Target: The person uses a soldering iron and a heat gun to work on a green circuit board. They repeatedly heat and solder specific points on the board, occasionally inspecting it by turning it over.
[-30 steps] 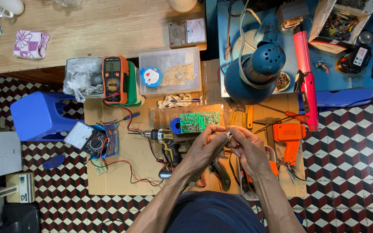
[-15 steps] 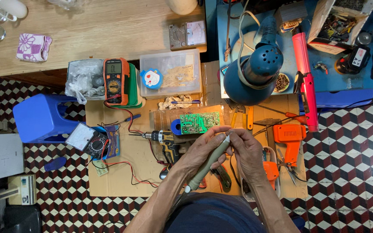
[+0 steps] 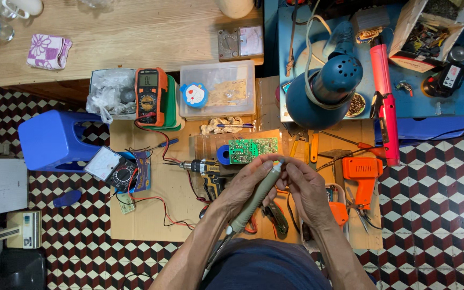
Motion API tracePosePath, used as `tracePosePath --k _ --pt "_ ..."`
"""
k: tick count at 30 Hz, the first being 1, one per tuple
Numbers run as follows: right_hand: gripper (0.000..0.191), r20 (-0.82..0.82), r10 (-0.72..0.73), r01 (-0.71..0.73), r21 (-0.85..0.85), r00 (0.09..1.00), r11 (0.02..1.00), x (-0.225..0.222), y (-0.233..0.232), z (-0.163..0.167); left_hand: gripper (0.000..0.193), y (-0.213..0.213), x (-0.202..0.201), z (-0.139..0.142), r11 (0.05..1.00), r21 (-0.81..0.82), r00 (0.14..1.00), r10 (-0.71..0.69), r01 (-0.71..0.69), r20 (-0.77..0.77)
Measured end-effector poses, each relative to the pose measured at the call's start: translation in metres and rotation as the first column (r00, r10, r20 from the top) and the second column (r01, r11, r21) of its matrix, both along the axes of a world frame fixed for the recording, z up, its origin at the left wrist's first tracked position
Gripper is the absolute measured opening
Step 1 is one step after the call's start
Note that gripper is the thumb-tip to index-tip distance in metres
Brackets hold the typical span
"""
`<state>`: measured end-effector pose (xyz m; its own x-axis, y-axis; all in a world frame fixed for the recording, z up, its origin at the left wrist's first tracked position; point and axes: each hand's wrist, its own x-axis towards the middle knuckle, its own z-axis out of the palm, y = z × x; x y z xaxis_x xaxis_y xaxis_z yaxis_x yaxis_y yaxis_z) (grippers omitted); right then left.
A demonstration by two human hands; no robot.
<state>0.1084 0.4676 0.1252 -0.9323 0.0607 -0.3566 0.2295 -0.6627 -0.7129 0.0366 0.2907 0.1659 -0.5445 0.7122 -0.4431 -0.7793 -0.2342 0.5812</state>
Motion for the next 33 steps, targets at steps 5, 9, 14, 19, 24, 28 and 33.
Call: tracePosePath --k 5,9,14,19,24,28,33 --pt "0.033 0.003 0.033 -0.033 -0.056 0.999 0.998 0.004 -0.017 0.003 0.053 -0.021 0.01 -0.006 0.982 0.187 0.997 -0.028 0.014 0.069" --pt "0.03 -0.004 0.002 -0.002 -0.035 1.0 0.999 0.019 -0.037 0.009 0.046 -0.038 0.024 -0.011 0.939 0.343 0.987 -0.08 0.027 0.14" --pt "0.025 -0.072 -0.105 0.111 0.085 0.992 0.99 0.045 -0.069 0.024 0.051 -0.062 0.043 -0.007 0.914 0.404 0.979 -0.11 0.032 0.172" --pt "0.024 -0.113 -0.16 0.181 0.214 0.981 0.96 0.067 -0.095 0.033 0.056 -0.079 0.056 -0.002 0.916 0.397 0.974 -0.133 0.05 0.183" --pt "0.029 0.0 -0.02 0.02 0.247 1.0 0.969 0.082 -0.107 0.047 0.062 -0.104 0.059 0.003 0.951 0.221 0.974 -0.225 0.217 0.011" --pt "0.033 0.212 0.103 -0.19 0.45 0.972 0.872 0.09 -0.126 0.062 0.07 -0.135 0.056 0.018 0.934 0.12 0.938 -0.321 0.336 -0.129" --pt "0.031 0.182 0.049 -0.143 0.554 0.982 0.82 0.097 -0.157 0.062 0.068 -0.163 0.068 0.04 0.904 -0.314 0.872 -0.385 0.29 -0.302"
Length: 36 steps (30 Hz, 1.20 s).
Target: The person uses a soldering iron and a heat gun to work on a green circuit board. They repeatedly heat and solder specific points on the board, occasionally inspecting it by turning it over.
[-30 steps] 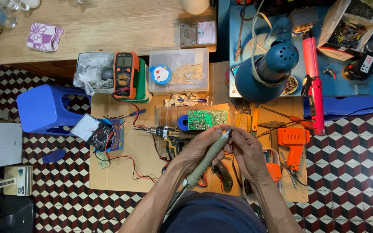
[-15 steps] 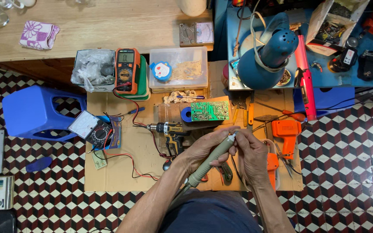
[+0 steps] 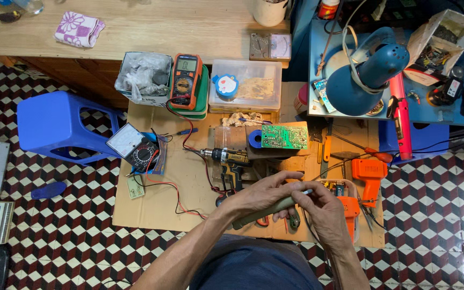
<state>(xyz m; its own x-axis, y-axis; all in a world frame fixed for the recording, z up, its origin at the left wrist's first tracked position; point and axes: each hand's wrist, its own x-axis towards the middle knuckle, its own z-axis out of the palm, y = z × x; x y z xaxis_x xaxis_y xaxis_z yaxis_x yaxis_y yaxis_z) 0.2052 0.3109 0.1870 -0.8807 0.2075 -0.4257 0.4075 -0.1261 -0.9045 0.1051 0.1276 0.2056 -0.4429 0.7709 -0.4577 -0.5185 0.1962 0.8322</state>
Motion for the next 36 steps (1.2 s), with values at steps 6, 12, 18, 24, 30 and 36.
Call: tracePosePath --k 6,12,18,24,30,36 --pt "0.029 -0.009 -0.126 0.124 -0.142 0.992 0.982 0.015 -0.04 -0.034 0.042 -0.026 0.038 -0.018 0.971 0.016 0.468 0.13 -0.24 -0.874" --pt "0.036 0.132 -0.275 0.284 -0.056 0.953 0.957 0.028 -0.058 -0.028 0.039 -0.071 0.073 -0.032 0.991 -0.137 0.843 -0.076 0.003 -0.532" --pt "0.053 -0.072 -0.078 0.086 0.111 0.994 0.99 0.006 -0.071 0.012 0.033 -0.087 0.021 0.011 0.913 -0.054 0.788 0.319 -0.405 -0.527" --pt "0.047 0.072 0.36 -0.367 0.16 0.93 0.916 0.017 -0.109 0.025 0.029 -0.131 -0.064 0.029 0.203 0.404 0.327 0.907 -0.892 0.266" --pt "0.051 0.139 0.194 -0.176 -0.134 0.971 0.975 0.018 -0.114 0.05 0.039 -0.129 -0.039 -0.002 0.026 0.24 0.151 0.843 -0.97 0.517" --pt "0.045 0.25 0.247 -0.266 0.045 0.936 0.963 0.008 -0.098 0.076 0.049 -0.114 -0.036 -0.039 -0.045 0.091 0.0 0.894 -0.995 0.449"
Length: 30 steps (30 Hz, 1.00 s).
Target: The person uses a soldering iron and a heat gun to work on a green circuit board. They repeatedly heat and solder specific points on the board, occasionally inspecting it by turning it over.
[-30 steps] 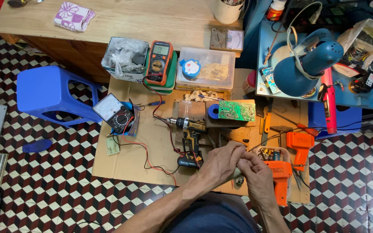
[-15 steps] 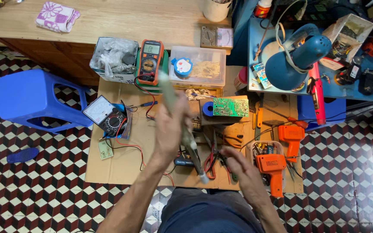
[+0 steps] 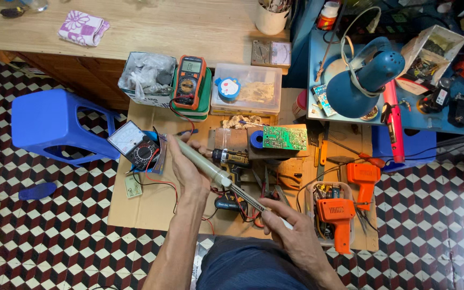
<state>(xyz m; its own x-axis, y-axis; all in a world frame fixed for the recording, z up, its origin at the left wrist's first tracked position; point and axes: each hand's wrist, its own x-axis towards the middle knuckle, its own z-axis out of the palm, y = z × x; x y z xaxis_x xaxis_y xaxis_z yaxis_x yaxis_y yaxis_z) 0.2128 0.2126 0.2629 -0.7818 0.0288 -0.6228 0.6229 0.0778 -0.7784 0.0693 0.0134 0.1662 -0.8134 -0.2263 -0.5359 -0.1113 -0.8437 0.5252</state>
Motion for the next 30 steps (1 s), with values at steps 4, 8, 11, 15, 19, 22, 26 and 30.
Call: tracePosePath --k 4,8,11,15,19,22,26,30 --pt "0.041 -0.063 0.038 -0.033 0.081 0.997 0.996 -0.006 0.008 0.003 0.042 0.007 -0.018 -0.02 0.996 -0.044 0.992 0.067 -0.072 -0.104" --pt "0.039 -0.095 0.031 -0.036 -0.056 0.995 0.998 -0.014 0.019 0.0 0.029 0.01 -0.03 -0.03 0.992 -0.011 0.992 0.124 -0.124 -0.038" --pt "0.039 -0.024 0.001 -0.002 -0.048 1.0 0.999 -0.019 0.029 -0.005 0.028 0.02 -0.028 -0.033 0.99 0.021 0.989 0.142 -0.141 -0.036" --pt "0.053 -0.11 0.005 0.0 0.044 0.994 0.999 -0.026 0.043 -0.018 0.031 0.037 -0.022 -0.031 0.988 -0.002 0.987 0.155 -0.155 -0.029" --pt "0.071 -0.181 -0.08 0.051 -0.16 0.98 0.986 -0.028 0.051 -0.029 0.039 0.049 -0.021 -0.026 0.986 -0.04 0.986 0.159 -0.161 -0.056" --pt "0.074 -0.184 -0.09 0.054 -0.195 0.979 0.979 -0.032 0.045 -0.034 0.036 0.054 -0.026 -0.02 0.991 -0.029 0.989 0.127 -0.129 -0.072" --pt "0.072 -0.234 -0.081 0.046 -0.152 0.969 0.987 -0.041 0.04 -0.032 0.037 0.061 -0.035 -0.012 0.994 -0.012 0.99 0.107 -0.108 -0.092" --pt "0.065 -0.278 -0.051 0.028 -0.084 0.959 0.996 -0.048 0.036 -0.026 0.036 0.067 -0.038 -0.008 0.996 -0.008 0.99 0.087 -0.088 -0.108"
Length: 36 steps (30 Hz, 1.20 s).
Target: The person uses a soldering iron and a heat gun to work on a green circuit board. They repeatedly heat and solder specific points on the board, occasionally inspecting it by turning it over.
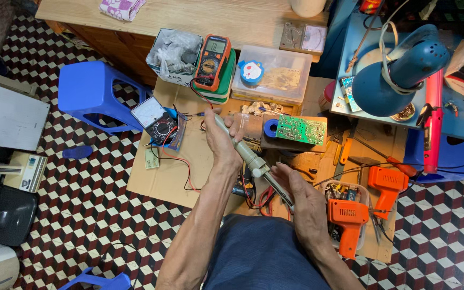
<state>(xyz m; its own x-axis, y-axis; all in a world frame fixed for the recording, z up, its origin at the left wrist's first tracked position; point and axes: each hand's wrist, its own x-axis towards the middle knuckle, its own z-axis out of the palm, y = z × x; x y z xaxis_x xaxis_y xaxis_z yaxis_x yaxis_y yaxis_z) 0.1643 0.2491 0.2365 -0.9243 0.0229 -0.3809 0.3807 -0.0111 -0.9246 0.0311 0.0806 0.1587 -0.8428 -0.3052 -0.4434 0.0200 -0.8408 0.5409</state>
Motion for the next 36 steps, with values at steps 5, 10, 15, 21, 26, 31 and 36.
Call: tracePosePath --k 5,10,15,21,26,31,36 --pt "0.054 -0.18 0.013 -0.014 -0.005 0.984 1.0 0.001 -0.014 0.016 0.044 -0.01 -0.003 0.009 0.915 0.359 0.947 -0.066 0.183 -0.316" --pt "0.045 -0.365 0.175 -0.045 0.339 0.914 0.94 -0.01 -0.04 0.034 0.028 -0.036 -0.016 0.032 0.803 0.564 0.903 0.077 0.195 -0.422" --pt "0.036 -0.516 0.243 -0.041 0.372 0.821 0.927 -0.029 -0.062 0.051 0.029 -0.046 -0.024 0.068 0.807 0.539 0.872 0.063 0.241 -0.485" --pt "0.033 -0.58 0.199 -0.013 0.308 0.79 0.951 -0.04 -0.092 0.064 0.032 -0.074 -0.017 0.127 0.966 0.205 0.829 -0.019 0.16 -0.558" --pt "0.031 -0.624 0.147 0.058 0.296 0.768 0.954 -0.045 -0.099 0.073 0.035 -0.065 -0.008 0.149 0.966 0.202 0.825 -0.021 0.163 -0.565" --pt "0.028 -0.447 0.01 0.105 0.232 0.895 0.967 -0.05 -0.106 0.07 0.03 -0.06 -0.015 0.129 0.984 0.127 0.884 -0.054 0.127 -0.465" --pt "0.041 -0.059 0.003 -0.005 -0.028 0.998 1.0 -0.059 -0.097 0.05 0.029 -0.047 -0.023 0.073 0.977 0.164 0.955 -0.082 0.133 -0.284"
